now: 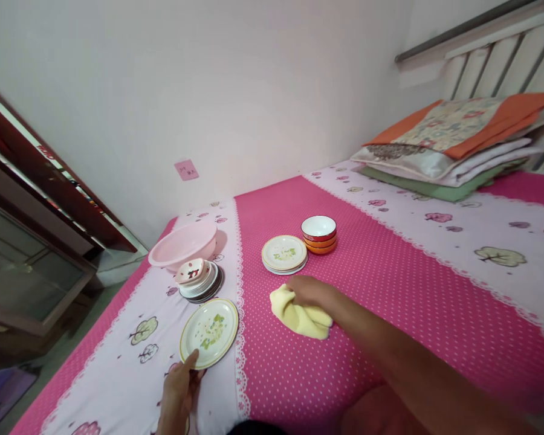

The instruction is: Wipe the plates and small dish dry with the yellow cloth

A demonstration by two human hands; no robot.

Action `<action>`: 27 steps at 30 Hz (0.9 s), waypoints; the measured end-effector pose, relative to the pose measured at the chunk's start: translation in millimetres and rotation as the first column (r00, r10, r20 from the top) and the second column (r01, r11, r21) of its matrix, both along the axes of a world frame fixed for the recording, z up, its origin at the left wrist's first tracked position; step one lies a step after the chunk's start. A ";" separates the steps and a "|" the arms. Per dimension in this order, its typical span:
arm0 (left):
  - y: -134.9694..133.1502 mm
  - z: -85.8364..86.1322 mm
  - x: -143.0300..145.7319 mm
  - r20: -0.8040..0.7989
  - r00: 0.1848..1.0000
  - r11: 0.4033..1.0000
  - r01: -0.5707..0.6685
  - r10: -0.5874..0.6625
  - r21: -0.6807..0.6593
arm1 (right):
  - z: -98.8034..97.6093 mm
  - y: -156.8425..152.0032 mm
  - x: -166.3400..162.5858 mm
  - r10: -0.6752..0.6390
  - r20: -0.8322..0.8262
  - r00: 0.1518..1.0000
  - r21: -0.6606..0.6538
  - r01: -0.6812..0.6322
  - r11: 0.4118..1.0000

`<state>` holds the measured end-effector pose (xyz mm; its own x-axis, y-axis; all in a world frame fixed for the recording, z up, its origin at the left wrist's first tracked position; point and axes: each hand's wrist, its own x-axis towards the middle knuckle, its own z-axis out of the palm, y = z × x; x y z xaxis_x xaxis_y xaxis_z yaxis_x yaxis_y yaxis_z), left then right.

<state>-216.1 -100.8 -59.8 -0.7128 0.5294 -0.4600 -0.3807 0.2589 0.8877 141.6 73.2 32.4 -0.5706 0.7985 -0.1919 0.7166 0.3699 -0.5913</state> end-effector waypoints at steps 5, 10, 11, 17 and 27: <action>-13.7 2.2 3.6 -0.076 0.997 0.999 -0.018 0.021 0.038 | 34.0 2.4 20.1 0.021 -0.188 0.982 0.087 -0.004 0.996; -38.2 9.5 53.2 -0.336 0.932 0.991 -0.120 0.135 0.066 | 64.1 -32.7 31.0 -0.021 -0.439 0.898 0.176 0.109 0.978; -40.8 14.7 74.0 -0.421 0.904 0.995 -0.034 0.071 0.095 | 68.4 -41.5 29.8 -0.018 -0.485 0.874 0.173 0.116 0.978; -37.2 62.7 191.0 -0.119 0.809 0.702 0.563 -0.575 0.437 | 91.0 -79.6 19.1 0.118 -0.595 0.795 0.268 0.058 0.962; -46.5 115.6 135.9 -0.510 0.748 0.749 0.607 -0.425 0.266 | 73.6 -94.9 70.8 0.052 -0.080 0.995 0.251 -0.030 0.967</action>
<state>-80.2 -147.4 55.8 -0.3356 0.9332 0.1283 0.1110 -0.0961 0.9892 212.4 -21.7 106.0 -0.6093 0.7906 0.0612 0.6489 0.5415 -0.5346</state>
